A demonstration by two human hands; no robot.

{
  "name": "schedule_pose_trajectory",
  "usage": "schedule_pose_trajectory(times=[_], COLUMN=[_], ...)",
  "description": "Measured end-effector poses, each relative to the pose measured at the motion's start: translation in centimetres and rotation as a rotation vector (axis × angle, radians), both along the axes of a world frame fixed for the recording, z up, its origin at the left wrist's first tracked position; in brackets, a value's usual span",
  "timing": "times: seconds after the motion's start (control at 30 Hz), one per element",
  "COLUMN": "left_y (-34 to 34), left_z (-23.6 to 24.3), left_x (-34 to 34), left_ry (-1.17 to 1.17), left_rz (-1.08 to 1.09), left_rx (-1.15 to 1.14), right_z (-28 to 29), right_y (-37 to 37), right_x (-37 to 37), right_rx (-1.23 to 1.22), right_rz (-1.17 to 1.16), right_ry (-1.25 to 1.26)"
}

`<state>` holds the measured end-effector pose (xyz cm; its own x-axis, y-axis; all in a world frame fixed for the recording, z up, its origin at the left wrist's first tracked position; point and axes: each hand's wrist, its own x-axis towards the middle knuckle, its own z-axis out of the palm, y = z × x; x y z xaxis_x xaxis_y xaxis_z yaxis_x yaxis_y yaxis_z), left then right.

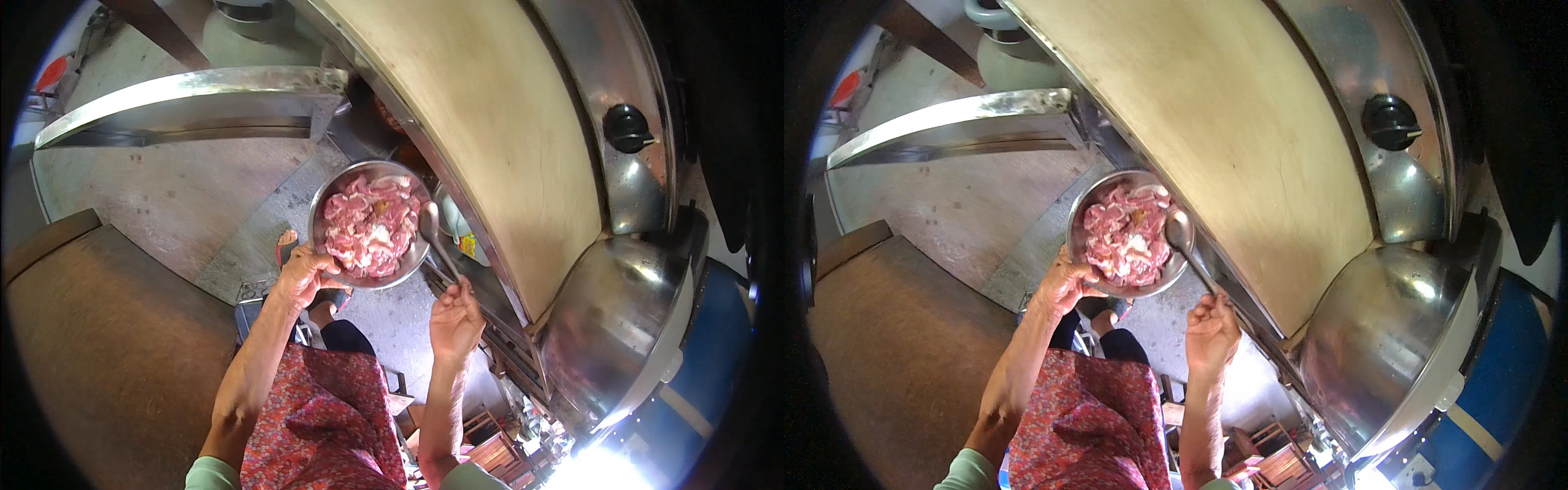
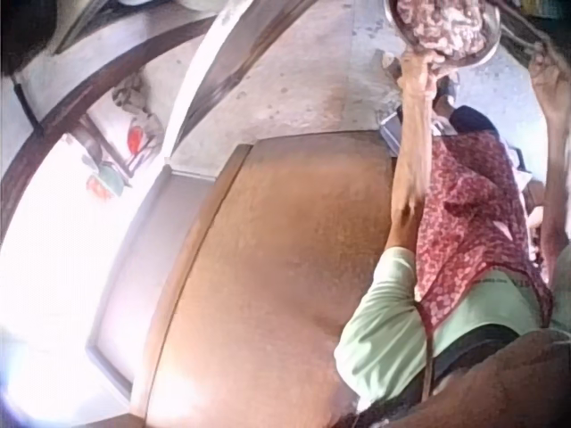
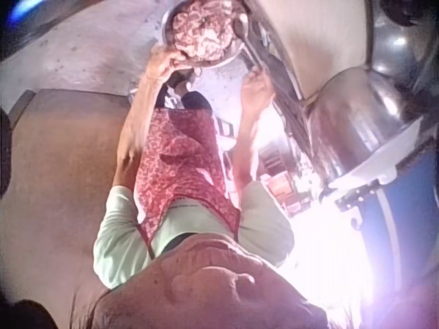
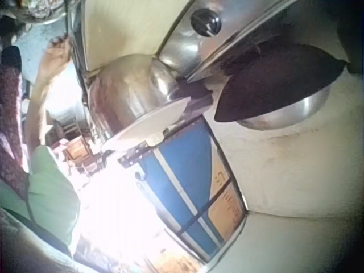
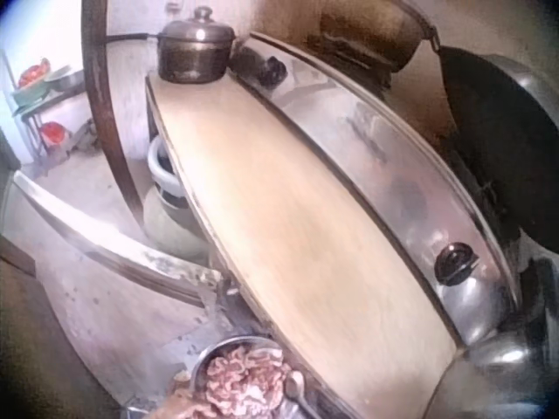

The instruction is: The person slices raw meat on a wooden cutting board using a cleaver. After cutting, the person transfers the meat into a metal bowl and carries it to a cooking area, where they add seasoning and stir the contents.

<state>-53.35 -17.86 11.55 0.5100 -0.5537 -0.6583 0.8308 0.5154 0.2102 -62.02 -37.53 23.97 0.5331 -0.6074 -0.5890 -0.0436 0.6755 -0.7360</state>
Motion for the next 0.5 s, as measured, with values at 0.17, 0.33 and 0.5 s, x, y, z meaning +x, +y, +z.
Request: schedule_pose_trajectory(times=[0.17,0.33,0.5], left_y=[3.0,9.9,17.1], left_z=[3.8,6.3,11.3], left_x=[-1.5,-7.0,-12.1], left_ry=[0.049,0.149,0.036], left_rz=[0.052,0.118,0.308], left_rx=[0.078,0.181,0.261], right_z=[-3.8,-10.7,-4.4], right_y=[-3.5,-4.5,1.8], right_x=[5.6,9.6,11.7], right_rx=[-0.063,-0.100,-0.587], right_rz=[-0.090,0.025,0.713], right_ry=[0.035,0.235,0.655])
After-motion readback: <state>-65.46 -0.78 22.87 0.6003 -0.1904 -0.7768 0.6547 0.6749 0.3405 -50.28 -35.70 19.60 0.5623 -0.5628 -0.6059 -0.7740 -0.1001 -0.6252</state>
